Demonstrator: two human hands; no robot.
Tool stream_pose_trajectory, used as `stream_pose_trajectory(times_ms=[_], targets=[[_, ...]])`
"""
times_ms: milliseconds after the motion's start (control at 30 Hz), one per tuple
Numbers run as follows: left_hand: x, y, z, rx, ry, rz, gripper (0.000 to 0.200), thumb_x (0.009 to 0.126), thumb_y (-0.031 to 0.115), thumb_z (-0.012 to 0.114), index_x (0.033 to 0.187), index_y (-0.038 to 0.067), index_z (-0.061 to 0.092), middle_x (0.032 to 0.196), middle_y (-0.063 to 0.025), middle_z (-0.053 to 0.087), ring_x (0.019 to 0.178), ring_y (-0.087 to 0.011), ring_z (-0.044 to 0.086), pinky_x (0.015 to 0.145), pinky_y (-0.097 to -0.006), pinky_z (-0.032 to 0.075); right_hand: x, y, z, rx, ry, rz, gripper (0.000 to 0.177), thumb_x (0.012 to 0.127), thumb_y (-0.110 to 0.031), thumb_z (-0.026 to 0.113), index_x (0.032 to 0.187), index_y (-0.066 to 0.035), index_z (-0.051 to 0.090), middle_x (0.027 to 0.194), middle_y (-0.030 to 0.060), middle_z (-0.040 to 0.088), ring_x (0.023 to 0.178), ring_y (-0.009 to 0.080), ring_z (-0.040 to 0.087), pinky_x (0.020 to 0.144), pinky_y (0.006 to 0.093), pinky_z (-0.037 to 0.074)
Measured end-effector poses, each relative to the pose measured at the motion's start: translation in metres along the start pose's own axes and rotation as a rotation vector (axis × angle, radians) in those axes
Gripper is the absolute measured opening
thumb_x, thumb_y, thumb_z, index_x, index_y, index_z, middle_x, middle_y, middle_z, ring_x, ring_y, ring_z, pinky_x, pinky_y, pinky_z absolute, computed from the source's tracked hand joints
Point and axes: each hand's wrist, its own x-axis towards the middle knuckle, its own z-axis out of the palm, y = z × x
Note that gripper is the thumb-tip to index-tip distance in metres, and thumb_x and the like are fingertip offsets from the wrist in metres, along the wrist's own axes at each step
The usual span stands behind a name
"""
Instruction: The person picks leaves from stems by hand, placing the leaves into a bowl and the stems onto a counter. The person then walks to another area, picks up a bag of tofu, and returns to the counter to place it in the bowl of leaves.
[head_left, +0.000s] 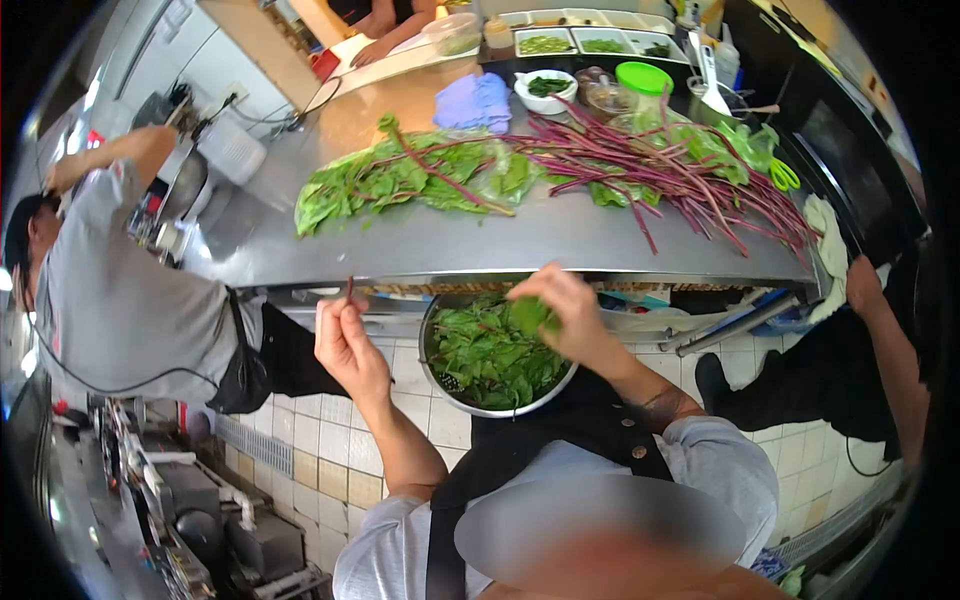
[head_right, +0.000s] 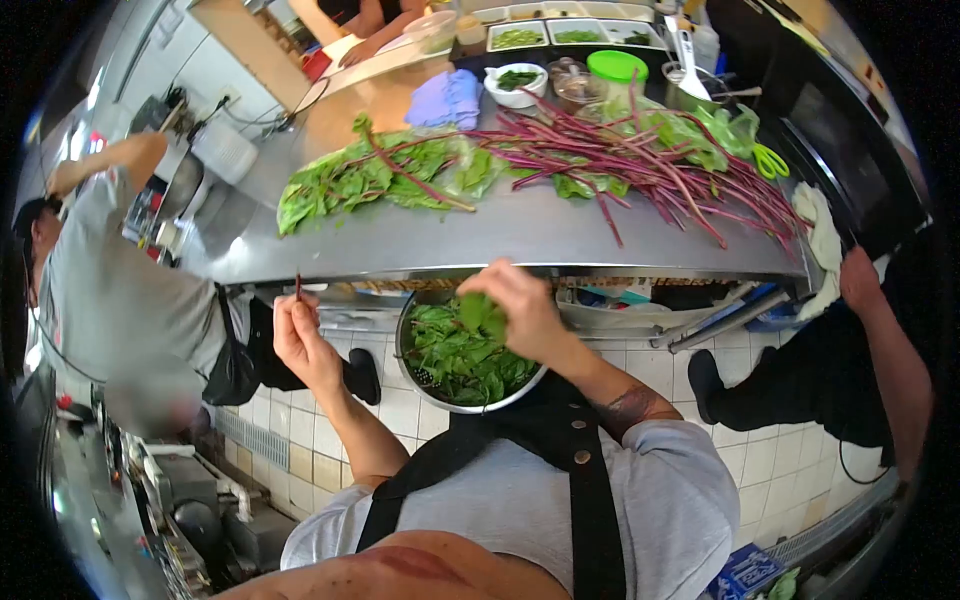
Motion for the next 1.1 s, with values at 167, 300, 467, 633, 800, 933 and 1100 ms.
stream_pose_trajectory(times_ms=[167,300,467,633,800,933,1100], targets=[[0.048,0.063,0.093,-0.086,-0.121,0.379,0.008,0.083,0.001,0.063,0.091,-0.001,0.066,0.08,-0.012,0.059,0.071,-0.0243,0.056,0.064,-0.0329,0.045,-0.053,0.028,0.05,-0.111,-0.449,0.177,0.081,0.064,-0.01,0.079,0.137,-0.017,0.045,0.129,0.0151,0.043,0.117,0.0352,0.046,0.091,0.0487,0.045],[0.087,0.082,0.197,-0.015,-0.289,0.719,0.026,0.081,0.015,0.07,0.106,0.01,0.066,0.093,-0.0065,0.058,0.087,-0.0273,0.055,0.075,-0.0429,0.042,-0.079,0.047,0.064,-0.278,-0.901,0.388,0.118,0.056,-0.019,0.088,0.151,-0.027,0.019,0.157,0.0162,0.011,0.141,0.0444,0.016,0.102,0.0678,0.032],[0.085,0.051,0.24,0.339,-0.262,0.643,0.047,0.082,0.027,0.069,0.125,0.013,0.056,0.117,-0.0126,0.053,0.104,-0.0346,0.052,0.084,-0.049,0.045,-0.079,0.043,0.057,-0.236,-0.938,0.36,0.112,0.058,-0.022,0.088,0.15,-0.026,0.023,0.157,0.0186,0.008,0.142,0.0467,0.009,0.104,0.0703,0.027],[0.08,-0.011,0.199,0.618,-0.374,-0.141,0.05,0.081,0.039,0.07,0.116,0.005,0.059,0.113,-0.0198,0.058,0.106,-0.0387,0.058,0.082,-0.0491,0.05,-0.09,0.053,0.059,-0.244,-1.032,0.377,0.107,0.064,-0.026,0.085,0.15,-0.026,0.022,0.157,0.0187,0.007,0.142,0.0471,0.01,0.105,0.0676,0.028],[0.08,-0.065,0.171,0.644,-0.491,-0.479,0.034,0.078,0.034,0.07,0.095,0.004,0.069,0.095,-0.0204,0.068,0.089,-0.038,0.067,0.077,-0.0449,0.054,-0.09,0.048,0.067,-0.25,-1.057,0.372,0.1,0.068,-0.028,0.083,0.15,-0.025,0.025,0.157,0.0177,0.008,0.142,0.0465,0.011,0.108,0.0605,0.029],[0.073,-0.08,0.171,0.393,-0.283,-0.472,0.028,0.072,0.029,0.07,0.082,0.002,0.071,0.082,-0.0201,0.069,0.081,-0.0353,0.068,0.075,-0.0421,0.054,-0.086,0.044,0.068,-0.248,-0.98,0.364,0.095,0.07,-0.025,0.082,0.148,-0.023,0.029,0.156,0.0196,0.01,0.141,0.047,0.015,0.106,0.0631,0.03],[0.051,-0.088,0.149,-0.142,0.138,-0.424,0.015,0.084,0.012,0.066,0.09,-0.002,0.067,0.076,-0.0074,0.068,0.066,-0.0121,0.061,0.061,-0.0266,0.049,-0.08,0.039,0.058,-0.218,-0.874,0.343,0.084,0.074,-0.021,0.079,0.145,-0.02,0.034,0.155,0.0203,0.013,0.141,0.0441,0.019,0.107,0.0583,0.032]])
